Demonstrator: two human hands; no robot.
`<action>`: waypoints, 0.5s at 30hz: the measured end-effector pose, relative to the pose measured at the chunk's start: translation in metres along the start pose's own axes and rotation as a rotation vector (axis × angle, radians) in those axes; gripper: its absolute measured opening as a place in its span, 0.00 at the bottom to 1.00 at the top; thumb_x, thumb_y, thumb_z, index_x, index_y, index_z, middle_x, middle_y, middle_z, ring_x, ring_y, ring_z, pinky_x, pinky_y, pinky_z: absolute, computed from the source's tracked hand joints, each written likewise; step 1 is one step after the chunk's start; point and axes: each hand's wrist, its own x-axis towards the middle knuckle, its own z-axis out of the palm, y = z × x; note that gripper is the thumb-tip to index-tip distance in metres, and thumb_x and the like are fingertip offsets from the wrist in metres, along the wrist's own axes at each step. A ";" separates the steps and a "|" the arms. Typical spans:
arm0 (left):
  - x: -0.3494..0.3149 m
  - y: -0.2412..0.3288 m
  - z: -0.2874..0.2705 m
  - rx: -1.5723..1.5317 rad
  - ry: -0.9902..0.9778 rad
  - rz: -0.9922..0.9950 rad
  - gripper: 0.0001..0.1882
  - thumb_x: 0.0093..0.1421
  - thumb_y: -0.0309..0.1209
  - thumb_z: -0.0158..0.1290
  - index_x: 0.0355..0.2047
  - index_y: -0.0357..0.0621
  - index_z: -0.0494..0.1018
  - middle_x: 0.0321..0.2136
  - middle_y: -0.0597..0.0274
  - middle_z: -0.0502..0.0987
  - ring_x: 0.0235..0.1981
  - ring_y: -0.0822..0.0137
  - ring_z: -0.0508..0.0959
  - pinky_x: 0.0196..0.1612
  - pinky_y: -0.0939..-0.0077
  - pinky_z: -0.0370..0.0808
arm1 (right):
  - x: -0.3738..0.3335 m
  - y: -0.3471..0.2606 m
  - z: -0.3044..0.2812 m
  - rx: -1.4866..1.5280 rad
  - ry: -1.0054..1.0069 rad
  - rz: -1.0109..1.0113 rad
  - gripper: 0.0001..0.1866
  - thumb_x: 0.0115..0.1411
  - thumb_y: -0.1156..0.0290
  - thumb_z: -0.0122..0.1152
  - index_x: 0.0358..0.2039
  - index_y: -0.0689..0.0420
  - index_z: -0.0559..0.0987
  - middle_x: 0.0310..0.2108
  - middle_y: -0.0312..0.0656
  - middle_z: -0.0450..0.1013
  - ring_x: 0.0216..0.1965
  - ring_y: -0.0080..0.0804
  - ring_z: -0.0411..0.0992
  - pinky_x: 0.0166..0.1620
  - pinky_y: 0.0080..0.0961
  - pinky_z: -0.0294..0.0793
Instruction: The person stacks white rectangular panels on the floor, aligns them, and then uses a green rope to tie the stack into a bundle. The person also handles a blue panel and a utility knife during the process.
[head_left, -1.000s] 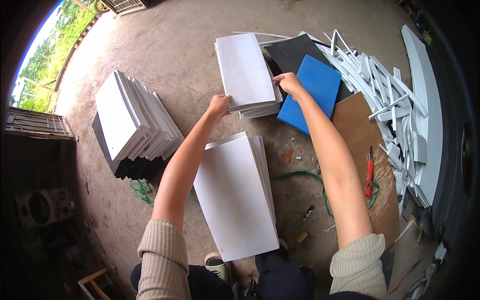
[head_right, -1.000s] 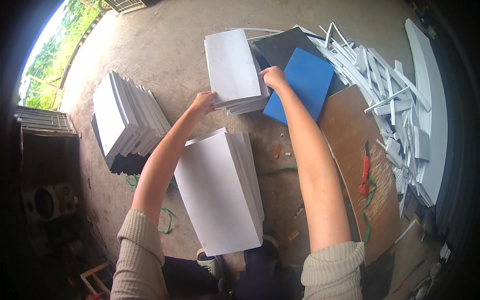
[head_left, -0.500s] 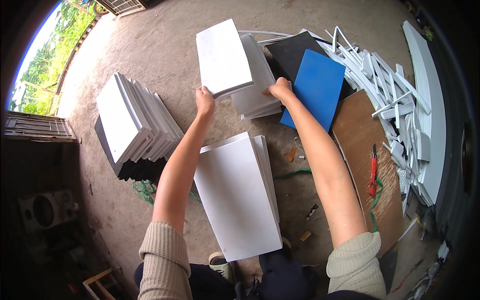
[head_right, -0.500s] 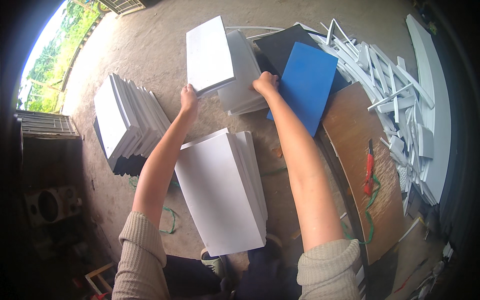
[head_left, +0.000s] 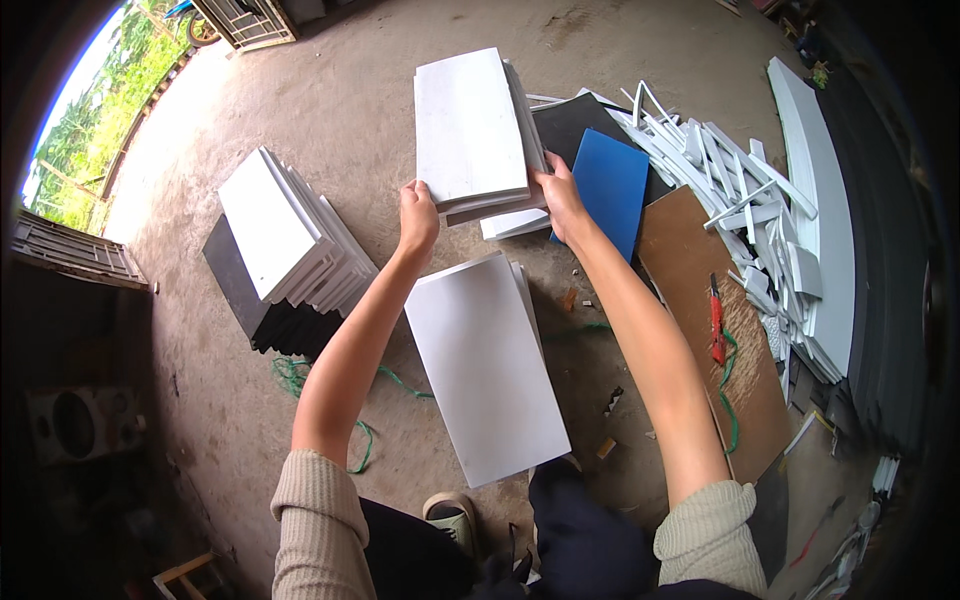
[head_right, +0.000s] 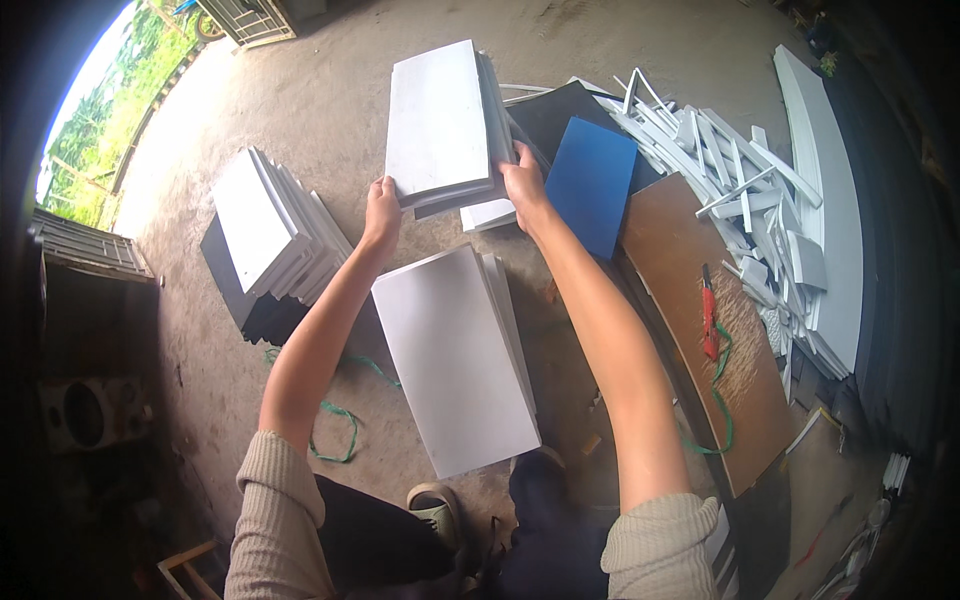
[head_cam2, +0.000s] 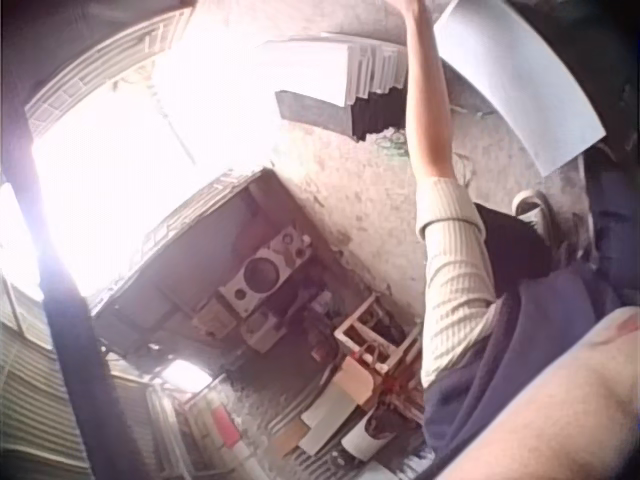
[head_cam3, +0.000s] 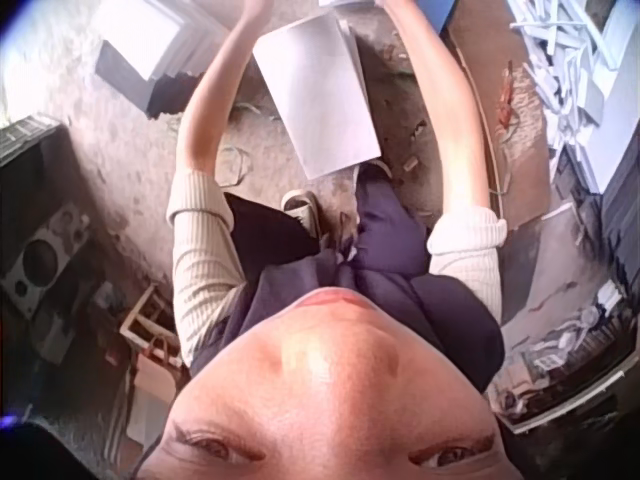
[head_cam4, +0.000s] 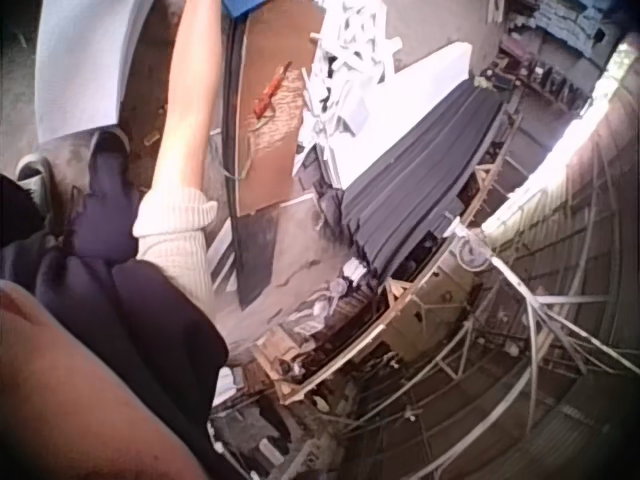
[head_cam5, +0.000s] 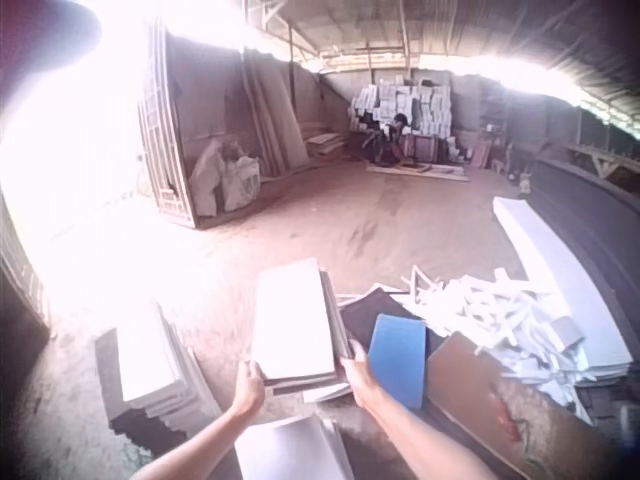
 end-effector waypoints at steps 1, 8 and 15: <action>-0.017 0.011 -0.004 0.058 0.029 0.115 0.21 0.62 0.36 0.30 0.47 0.30 0.56 0.43 0.46 0.65 0.45 0.61 0.66 0.49 0.73 0.60 | -0.018 -0.014 0.004 0.032 -0.005 -0.012 0.24 0.55 0.68 0.49 0.52 0.57 0.59 0.41 0.40 0.67 0.40 0.26 0.67 0.41 0.24 0.66; -0.107 0.067 -0.038 -0.010 -0.240 0.113 0.31 0.57 0.47 0.39 0.51 0.33 0.50 0.53 0.40 0.50 0.53 0.54 0.56 0.52 0.64 0.57 | -0.155 -0.084 -0.019 0.126 -0.017 -0.108 0.21 0.57 0.67 0.46 0.52 0.53 0.60 0.39 0.37 0.68 0.39 0.22 0.67 0.39 0.20 0.64; -0.203 0.086 -0.065 -0.309 -0.436 0.152 0.34 0.54 0.43 0.51 0.51 0.35 0.49 0.44 0.47 0.64 0.43 0.63 0.68 0.44 0.71 0.68 | -0.273 -0.154 -0.036 0.171 -0.357 0.167 0.33 0.52 0.55 0.53 0.52 0.62 0.56 0.46 0.43 0.64 0.46 0.28 0.64 0.48 0.22 0.63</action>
